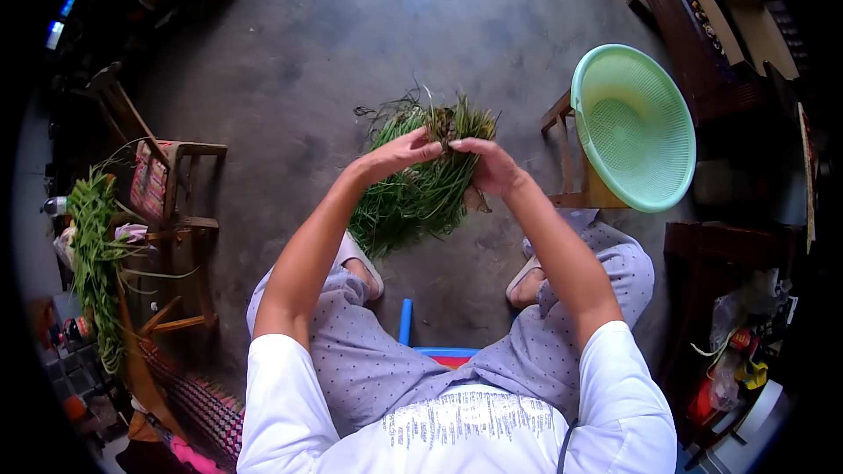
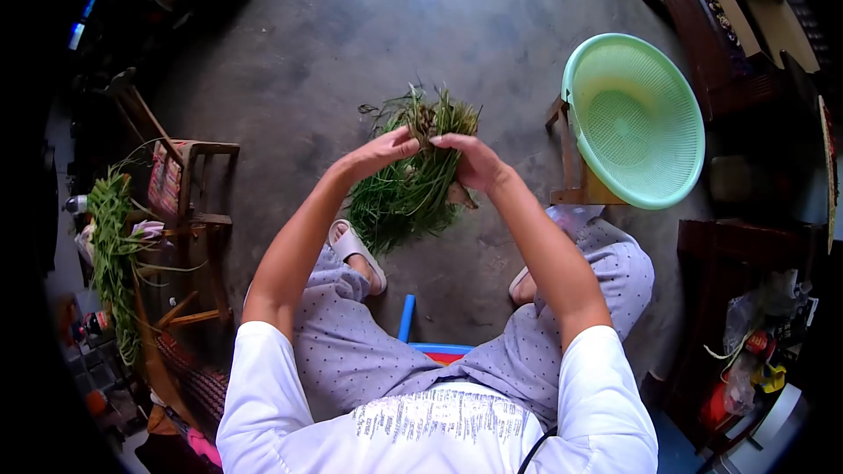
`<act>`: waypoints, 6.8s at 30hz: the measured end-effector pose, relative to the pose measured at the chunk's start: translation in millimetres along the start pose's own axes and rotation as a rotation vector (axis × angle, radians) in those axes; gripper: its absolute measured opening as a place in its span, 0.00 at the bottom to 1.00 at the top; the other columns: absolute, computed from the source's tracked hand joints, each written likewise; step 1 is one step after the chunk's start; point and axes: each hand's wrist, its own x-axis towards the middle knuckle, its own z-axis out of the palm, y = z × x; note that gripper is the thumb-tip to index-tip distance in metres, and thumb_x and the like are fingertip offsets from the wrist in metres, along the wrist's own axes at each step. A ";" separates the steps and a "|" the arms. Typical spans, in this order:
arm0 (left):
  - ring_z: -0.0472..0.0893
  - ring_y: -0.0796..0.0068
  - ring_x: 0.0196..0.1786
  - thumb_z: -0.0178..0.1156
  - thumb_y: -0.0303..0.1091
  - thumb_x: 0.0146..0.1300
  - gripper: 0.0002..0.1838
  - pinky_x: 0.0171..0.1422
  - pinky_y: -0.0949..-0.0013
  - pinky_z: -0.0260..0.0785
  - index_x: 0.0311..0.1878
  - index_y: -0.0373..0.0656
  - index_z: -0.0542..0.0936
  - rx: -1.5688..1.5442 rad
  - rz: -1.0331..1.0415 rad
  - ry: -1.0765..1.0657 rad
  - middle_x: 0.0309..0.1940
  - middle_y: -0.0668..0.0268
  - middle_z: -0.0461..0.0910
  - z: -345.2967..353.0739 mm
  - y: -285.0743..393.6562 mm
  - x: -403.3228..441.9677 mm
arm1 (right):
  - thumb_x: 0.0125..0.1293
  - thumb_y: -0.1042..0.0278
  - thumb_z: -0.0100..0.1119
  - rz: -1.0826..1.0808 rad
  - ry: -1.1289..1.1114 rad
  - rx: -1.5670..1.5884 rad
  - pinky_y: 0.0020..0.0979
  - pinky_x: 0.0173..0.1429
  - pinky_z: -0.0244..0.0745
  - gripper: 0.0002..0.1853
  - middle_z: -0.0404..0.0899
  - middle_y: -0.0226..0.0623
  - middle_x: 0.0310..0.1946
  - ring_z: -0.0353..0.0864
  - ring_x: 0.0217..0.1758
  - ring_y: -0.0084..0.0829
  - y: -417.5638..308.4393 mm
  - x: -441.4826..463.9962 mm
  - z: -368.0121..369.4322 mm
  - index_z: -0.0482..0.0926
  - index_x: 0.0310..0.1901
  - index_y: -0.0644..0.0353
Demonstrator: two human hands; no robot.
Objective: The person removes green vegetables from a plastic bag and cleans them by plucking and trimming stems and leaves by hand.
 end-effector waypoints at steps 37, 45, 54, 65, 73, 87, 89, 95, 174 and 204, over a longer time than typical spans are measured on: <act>0.78 0.73 0.45 0.57 0.30 0.56 0.21 0.53 0.67 0.72 0.54 0.39 0.70 -0.750 0.029 0.363 0.50 0.58 0.76 58.5 59.6 -86.2 | 0.61 0.72 0.60 -0.397 0.031 -0.766 0.16 0.37 0.64 0.11 0.70 0.24 0.32 0.66 0.33 0.11 -48.1 -112.7 54.1 0.70 0.42 0.61; 0.78 0.77 0.43 0.65 0.31 0.53 0.22 0.48 0.72 0.71 0.52 0.38 0.74 -0.876 -0.105 0.218 0.44 0.66 0.78 82.6 50.3 -72.7 | 0.63 0.71 0.57 -0.363 -0.067 -0.438 0.25 0.51 0.73 0.13 0.76 0.33 0.43 0.77 0.48 0.24 -28.9 -98.0 56.6 0.68 0.48 0.60; 0.79 0.74 0.43 0.66 0.32 0.53 0.17 0.48 0.69 0.73 0.45 0.36 0.77 -0.901 -0.229 0.372 0.40 0.63 0.79 84.9 50.9 -71.8 | 0.63 0.69 0.59 -0.332 0.110 -0.486 0.21 0.45 0.72 0.11 0.77 0.30 0.40 0.77 0.43 0.19 -43.8 -107.4 57.5 0.71 0.45 0.59; 0.80 0.70 0.43 0.67 0.30 0.52 0.23 0.48 0.66 0.74 0.51 0.37 0.73 -0.595 0.001 0.496 0.39 0.62 0.78 86.2 58.3 -69.0 | 0.58 0.59 0.63 -0.518 0.213 -1.390 0.29 0.46 0.71 0.15 0.77 0.36 0.35 0.76 0.42 0.28 -46.7 -107.6 60.1 0.79 0.44 0.58; 0.79 0.72 0.43 0.66 0.28 0.53 0.22 0.45 0.68 0.75 0.51 0.37 0.73 -0.482 0.042 0.485 0.42 0.63 0.78 96.4 62.1 -59.5 | 0.62 0.63 0.61 -0.357 0.217 -0.811 0.19 0.39 0.69 0.12 0.77 0.26 0.32 0.73 0.35 0.14 -41.7 -94.7 62.2 0.79 0.41 0.63; 0.78 0.78 0.39 0.66 0.31 0.53 0.17 0.46 0.73 0.71 0.46 0.38 0.76 -0.535 0.043 0.488 0.37 0.67 0.79 97.3 59.7 -60.9 | 0.62 0.68 0.60 -0.373 0.100 -0.625 0.20 0.48 0.70 0.08 0.79 0.27 0.34 0.76 0.40 0.16 -45.6 -98.8 68.4 0.78 0.40 0.62; 0.79 0.76 0.40 0.66 0.29 0.53 0.16 0.45 0.71 0.71 0.46 0.39 0.77 -0.523 -0.009 0.547 0.37 0.66 0.80 96.4 62.8 -63.5 | 0.61 0.67 0.61 -0.468 0.137 -0.613 0.20 0.47 0.69 0.07 0.79 0.26 0.32 0.75 0.37 0.15 -54.4 -103.8 65.5 0.78 0.37 0.61; 0.78 0.77 0.36 0.67 0.31 0.52 0.12 0.43 0.74 0.68 0.39 0.39 0.80 -0.403 -0.038 0.646 0.32 0.68 0.80 84.6 62.5 -71.3 | 0.61 0.66 0.60 -0.604 0.312 -0.685 0.18 0.40 0.66 0.07 0.77 0.27 0.28 0.72 0.32 0.15 -74.7 -117.6 51.8 0.75 0.33 0.59; 0.75 0.79 0.34 0.68 0.29 0.50 0.15 0.36 0.77 0.66 0.39 0.41 0.73 -0.760 -0.142 0.267 0.31 0.67 0.76 101.5 83.8 -96.8 | 0.60 0.70 0.60 -0.613 0.099 -1.191 0.22 0.35 0.64 0.07 0.71 0.30 0.28 0.68 0.31 0.19 -20.8 -114.9 91.7 0.76 0.31 0.65; 0.75 0.83 0.34 0.64 0.29 0.55 0.14 0.37 0.79 0.69 0.45 0.41 0.75 -0.742 -0.109 0.226 0.36 0.66 0.80 108.8 70.2 -109.1 | 0.60 0.67 0.63 -0.263 0.161 -0.750 0.17 0.37 0.70 0.09 0.80 0.30 0.30 0.76 0.32 0.15 -6.5 -126.9 115.6 0.78 0.33 0.63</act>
